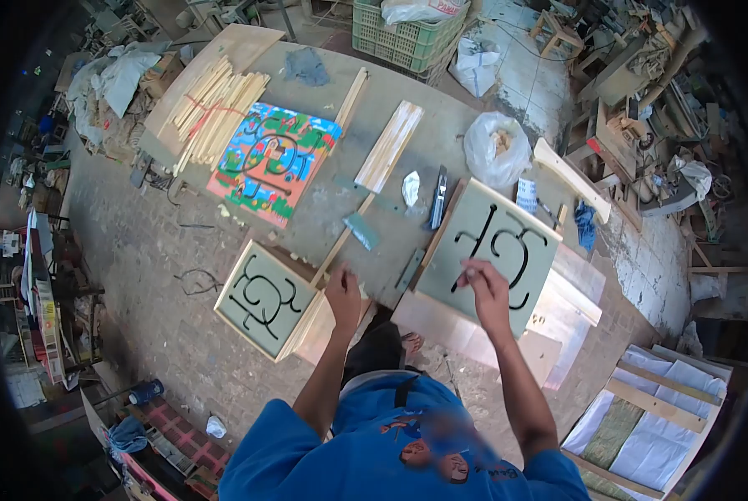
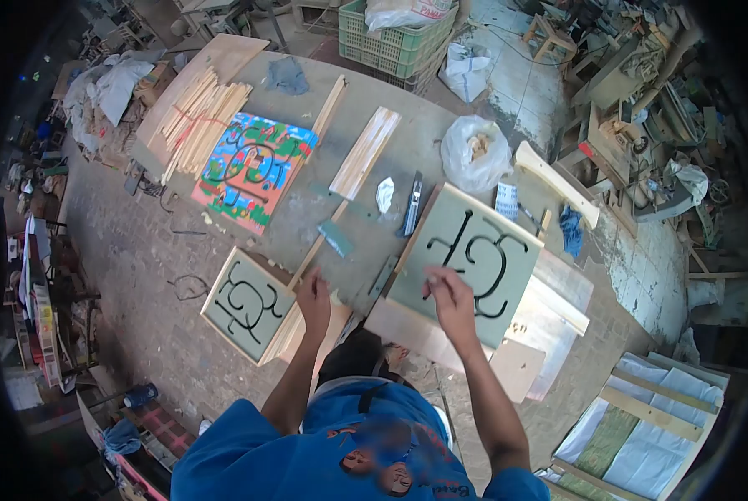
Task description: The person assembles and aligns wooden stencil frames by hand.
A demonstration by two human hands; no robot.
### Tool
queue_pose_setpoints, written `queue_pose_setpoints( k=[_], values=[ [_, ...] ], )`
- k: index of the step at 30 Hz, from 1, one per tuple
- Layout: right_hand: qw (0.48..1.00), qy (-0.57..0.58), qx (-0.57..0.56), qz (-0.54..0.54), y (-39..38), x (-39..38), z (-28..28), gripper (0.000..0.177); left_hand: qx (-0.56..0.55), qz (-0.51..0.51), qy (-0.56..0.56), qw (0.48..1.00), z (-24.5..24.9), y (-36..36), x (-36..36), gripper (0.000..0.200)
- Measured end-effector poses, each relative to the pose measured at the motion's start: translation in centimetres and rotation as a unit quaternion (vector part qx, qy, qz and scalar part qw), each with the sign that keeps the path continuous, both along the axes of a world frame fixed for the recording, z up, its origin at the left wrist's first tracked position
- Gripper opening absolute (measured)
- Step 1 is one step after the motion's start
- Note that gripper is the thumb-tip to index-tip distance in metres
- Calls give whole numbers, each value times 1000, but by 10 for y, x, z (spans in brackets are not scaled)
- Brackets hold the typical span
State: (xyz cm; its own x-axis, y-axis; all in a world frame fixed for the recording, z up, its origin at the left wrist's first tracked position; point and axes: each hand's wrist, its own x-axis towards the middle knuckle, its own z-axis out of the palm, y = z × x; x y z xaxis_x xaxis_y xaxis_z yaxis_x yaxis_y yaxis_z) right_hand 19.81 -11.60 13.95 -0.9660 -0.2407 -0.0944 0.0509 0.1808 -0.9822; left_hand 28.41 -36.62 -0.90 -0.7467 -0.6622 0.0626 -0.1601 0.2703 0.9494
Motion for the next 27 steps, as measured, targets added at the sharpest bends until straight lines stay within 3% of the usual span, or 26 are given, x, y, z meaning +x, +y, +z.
queue_pose_setpoints(
  k=[3, 5, 7, 11, 20, 24, 27],
  values=[
    [999, 20, -8, 45, -40, -110, -7, 20, 2, -21, -24, 999, 4, -8, -1, 25],
    [997, 38, 10, 62, -62, -190, -45, 20, 4, -41, -52, 998, 13, -17, -1, 26],
    [994, 64, 48, 68, -83, -266, -87, 22, 74, -27, -74, 994, 20, -27, 1, 25],
    [975, 89, 202, 17, -112, -378, -166, 30, 75, -13, -118, 990, 16, -53, 5, 24],
    [913, 158, 373, 41, -145, -430, -174, 30, 125, 33, -121, 984, 13, -65, -25, 21],
    [919, 159, 357, 52, -142, -436, -178, 27, 129, 18, -113, 985, 14, -62, -41, 21],
    [950, 63, 305, 20, -140, -439, -177, 26, 141, 21, -107, 984, 17, -63, -49, 21]
  ],
)
